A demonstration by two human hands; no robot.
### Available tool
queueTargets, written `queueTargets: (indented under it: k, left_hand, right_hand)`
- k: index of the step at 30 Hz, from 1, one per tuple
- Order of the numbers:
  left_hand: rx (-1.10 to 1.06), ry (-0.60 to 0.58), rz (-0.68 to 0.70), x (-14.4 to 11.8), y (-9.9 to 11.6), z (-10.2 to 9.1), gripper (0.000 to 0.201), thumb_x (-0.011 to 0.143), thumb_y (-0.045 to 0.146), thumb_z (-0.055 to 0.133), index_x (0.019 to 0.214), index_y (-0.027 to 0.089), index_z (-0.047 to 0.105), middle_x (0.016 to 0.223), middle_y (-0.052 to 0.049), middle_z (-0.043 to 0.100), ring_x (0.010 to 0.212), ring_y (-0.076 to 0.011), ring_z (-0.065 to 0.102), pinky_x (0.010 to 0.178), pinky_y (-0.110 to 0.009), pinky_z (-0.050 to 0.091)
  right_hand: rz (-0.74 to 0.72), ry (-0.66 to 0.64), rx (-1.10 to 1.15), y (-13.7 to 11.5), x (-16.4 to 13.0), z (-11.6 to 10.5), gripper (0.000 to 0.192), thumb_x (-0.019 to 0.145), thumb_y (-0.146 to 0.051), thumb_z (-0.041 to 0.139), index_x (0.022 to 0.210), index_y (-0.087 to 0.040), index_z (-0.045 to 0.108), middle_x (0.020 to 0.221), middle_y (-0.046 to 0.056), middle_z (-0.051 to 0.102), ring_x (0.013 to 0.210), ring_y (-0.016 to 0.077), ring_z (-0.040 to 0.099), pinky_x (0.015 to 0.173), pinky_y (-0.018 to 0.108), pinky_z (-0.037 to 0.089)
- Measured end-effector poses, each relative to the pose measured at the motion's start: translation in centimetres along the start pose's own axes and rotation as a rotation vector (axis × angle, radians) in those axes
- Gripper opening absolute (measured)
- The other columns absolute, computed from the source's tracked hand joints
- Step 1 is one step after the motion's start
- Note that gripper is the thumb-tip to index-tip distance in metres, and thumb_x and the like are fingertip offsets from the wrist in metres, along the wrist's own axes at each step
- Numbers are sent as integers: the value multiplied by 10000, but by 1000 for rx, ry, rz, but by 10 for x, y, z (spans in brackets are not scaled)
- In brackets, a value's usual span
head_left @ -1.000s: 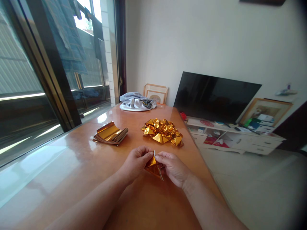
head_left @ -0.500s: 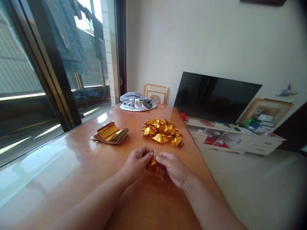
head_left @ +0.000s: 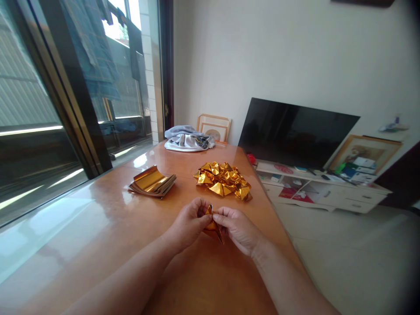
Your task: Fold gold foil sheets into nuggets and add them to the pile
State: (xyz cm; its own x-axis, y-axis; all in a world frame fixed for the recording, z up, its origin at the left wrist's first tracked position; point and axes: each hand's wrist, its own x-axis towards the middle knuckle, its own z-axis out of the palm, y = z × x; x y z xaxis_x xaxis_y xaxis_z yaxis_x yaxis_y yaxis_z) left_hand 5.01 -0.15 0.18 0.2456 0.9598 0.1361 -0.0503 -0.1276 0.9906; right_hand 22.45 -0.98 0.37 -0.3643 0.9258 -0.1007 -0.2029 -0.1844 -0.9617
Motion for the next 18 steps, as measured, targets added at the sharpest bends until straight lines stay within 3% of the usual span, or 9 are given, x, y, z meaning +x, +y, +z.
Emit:
queueTargets:
  k: [8, 14, 18]
  left_hand:
    - [-153, 6, -76, -2, 10, 3, 199, 780, 238, 722, 910, 163, 591, 797, 3, 620, 708, -123, 570, 670, -243, 443]
    - [-106, 13, -80, -1, 12, 0, 173, 863, 324, 655, 851, 156, 617, 739, 2, 598, 679, -127, 529, 642, -250, 415]
    - [-71, 27, -50, -1, 15, -2, 279, 921, 375, 593, 747, 158, 607, 687, 4, 567, 668, -128, 516, 641, -255, 405]
  right_hand:
    - [23, 36, -41, -7, -3, 4, 344, 729, -446, 841, 829, -165, 669, 766, 3, 642, 687, 136, 522, 666, 272, 381]
    - [8, 96, -163, -9, -3, 6, 313, 765, -441, 785, 761, -175, 619, 645, -31, 571, 586, 111, 445, 566, 260, 309]
    - [-8, 128, -179, -9, -3, 8, 310, 758, -437, 774, 744, -184, 597, 633, -38, 567, 573, 109, 444, 553, 259, 309]
